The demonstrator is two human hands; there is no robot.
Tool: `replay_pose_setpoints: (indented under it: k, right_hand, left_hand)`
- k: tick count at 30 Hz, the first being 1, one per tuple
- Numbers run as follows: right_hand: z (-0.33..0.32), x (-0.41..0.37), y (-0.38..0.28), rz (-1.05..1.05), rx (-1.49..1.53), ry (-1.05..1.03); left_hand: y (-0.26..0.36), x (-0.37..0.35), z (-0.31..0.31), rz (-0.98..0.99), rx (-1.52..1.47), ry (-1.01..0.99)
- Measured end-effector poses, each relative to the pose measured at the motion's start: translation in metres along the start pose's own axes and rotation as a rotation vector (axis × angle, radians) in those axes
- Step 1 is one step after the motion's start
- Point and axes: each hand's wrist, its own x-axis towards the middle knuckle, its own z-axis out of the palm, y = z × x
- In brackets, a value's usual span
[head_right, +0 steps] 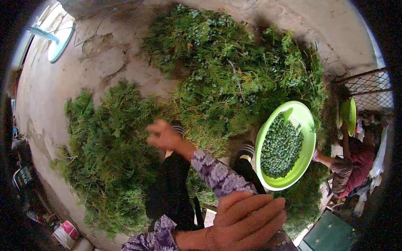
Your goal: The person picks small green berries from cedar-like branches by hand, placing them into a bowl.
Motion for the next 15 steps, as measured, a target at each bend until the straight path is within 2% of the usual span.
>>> replay_pose_setpoints:
  k: [1,3,5,6,8,9,11,12,14,15]
  right_hand:
    - [-0.002,0.012,0.019,0.080,-0.168,0.161]
    - [-0.024,0.026,0.068,0.401,-0.092,0.317]
    - [-0.026,0.036,0.135,0.491,-0.059,0.579]
    - [-0.028,0.038,0.133,0.495,-0.054,0.577]
    - [-0.036,0.045,0.121,0.513,-0.306,0.595]
    - [-0.039,0.051,0.123,0.508,-0.303,0.597]
    - [-0.046,0.061,0.128,0.740,0.003,0.321]
    - [-0.049,0.062,0.129,0.734,0.005,0.317]
    - [-0.053,0.059,0.133,0.758,0.191,0.257]
    - [-0.051,0.055,0.155,0.586,0.191,0.223]
  left_hand:
    - [-0.001,0.000,-0.002,-0.001,0.004,0.001]
    - [-0.003,0.000,-0.009,-0.030,-0.012,-0.039]
    - [-0.004,0.002,-0.015,-0.054,0.001,-0.041]
    - [-0.004,0.002,-0.016,-0.073,0.006,-0.043]
    - [-0.006,0.003,-0.016,-0.075,0.014,-0.028]
    - [-0.006,0.003,-0.015,-0.073,0.022,-0.008]
    - [-0.006,0.003,-0.014,-0.088,0.029,0.000]
    - [-0.005,0.002,-0.013,-0.112,0.032,0.011]
    - [-0.010,-0.003,-0.013,-0.084,0.003,-0.011]
    - [-0.012,-0.006,-0.015,-0.065,-0.023,-0.039]
